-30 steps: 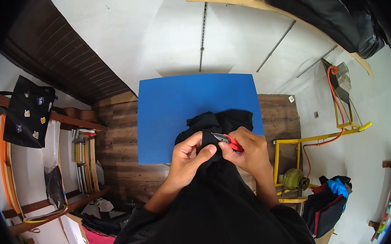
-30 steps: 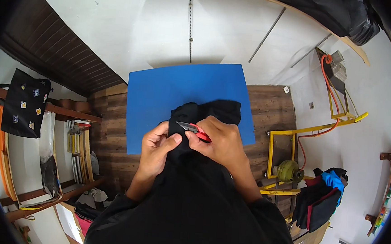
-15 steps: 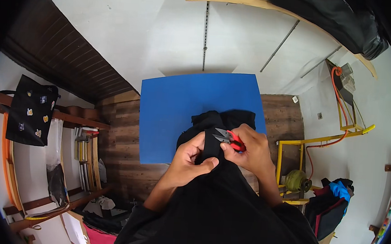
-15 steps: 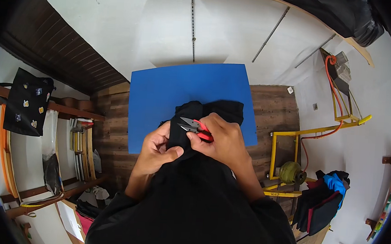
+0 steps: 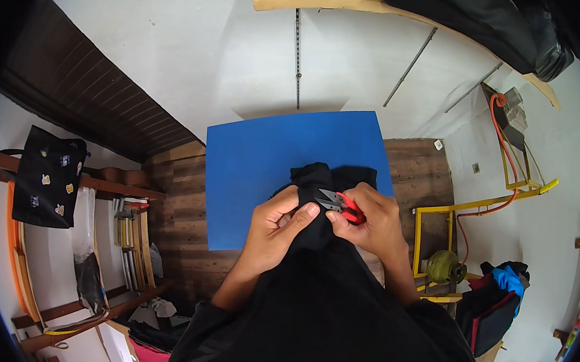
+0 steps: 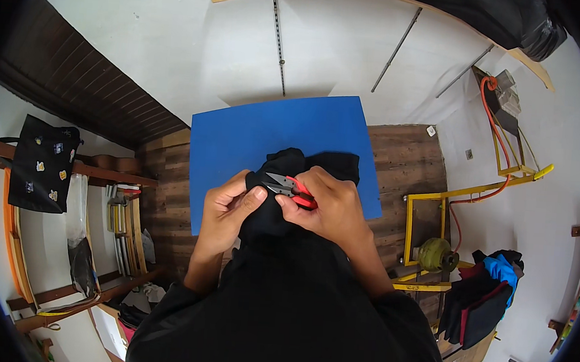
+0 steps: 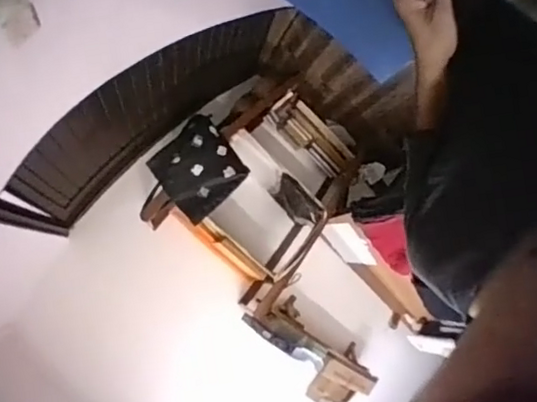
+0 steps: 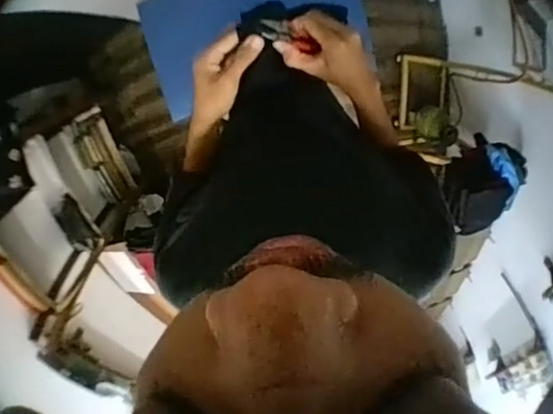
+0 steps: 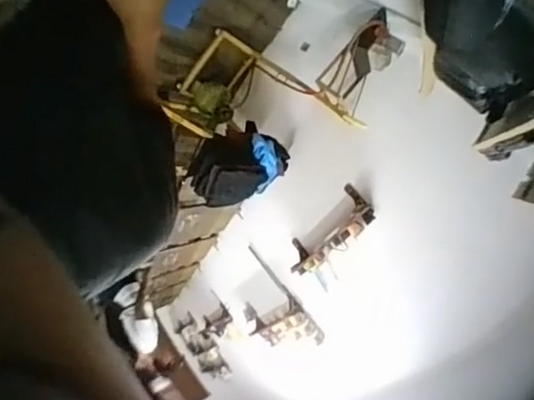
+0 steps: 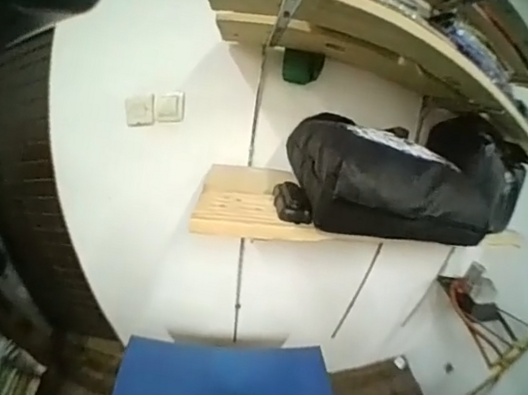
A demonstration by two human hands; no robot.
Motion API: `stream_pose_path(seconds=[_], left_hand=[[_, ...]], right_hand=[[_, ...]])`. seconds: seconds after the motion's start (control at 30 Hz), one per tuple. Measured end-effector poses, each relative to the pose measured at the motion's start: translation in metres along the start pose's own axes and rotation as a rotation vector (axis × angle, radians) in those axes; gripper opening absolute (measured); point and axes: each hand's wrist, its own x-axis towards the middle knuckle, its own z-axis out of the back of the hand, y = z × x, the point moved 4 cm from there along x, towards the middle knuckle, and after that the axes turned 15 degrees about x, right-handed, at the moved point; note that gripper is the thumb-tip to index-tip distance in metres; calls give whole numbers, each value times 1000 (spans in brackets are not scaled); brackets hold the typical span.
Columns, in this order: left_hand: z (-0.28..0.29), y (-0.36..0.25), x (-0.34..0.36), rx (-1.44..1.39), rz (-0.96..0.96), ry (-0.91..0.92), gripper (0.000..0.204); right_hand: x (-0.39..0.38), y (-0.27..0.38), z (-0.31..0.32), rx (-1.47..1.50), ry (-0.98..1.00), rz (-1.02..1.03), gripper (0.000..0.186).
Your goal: Trimming excess material from a black garment using pliers.
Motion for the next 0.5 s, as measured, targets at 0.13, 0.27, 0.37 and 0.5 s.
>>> stream_pose_path(seconds=[0.13,0.27,0.37,0.5], left_hand=[[-4,-6,3,-132,21,-6,17],[-9,-6,8,-180,22,18,24],[-10,-4,7,-174,11,53,29],[-8,-2,3,-170,13,51,33]], right_hand=[[7,0,1,-35,23,28,22],[5,-3,3,-8,-5,-3,22],[0,-5,2,-14,-6,-28,23],[3,-6,1,42,-47,-32,24]])
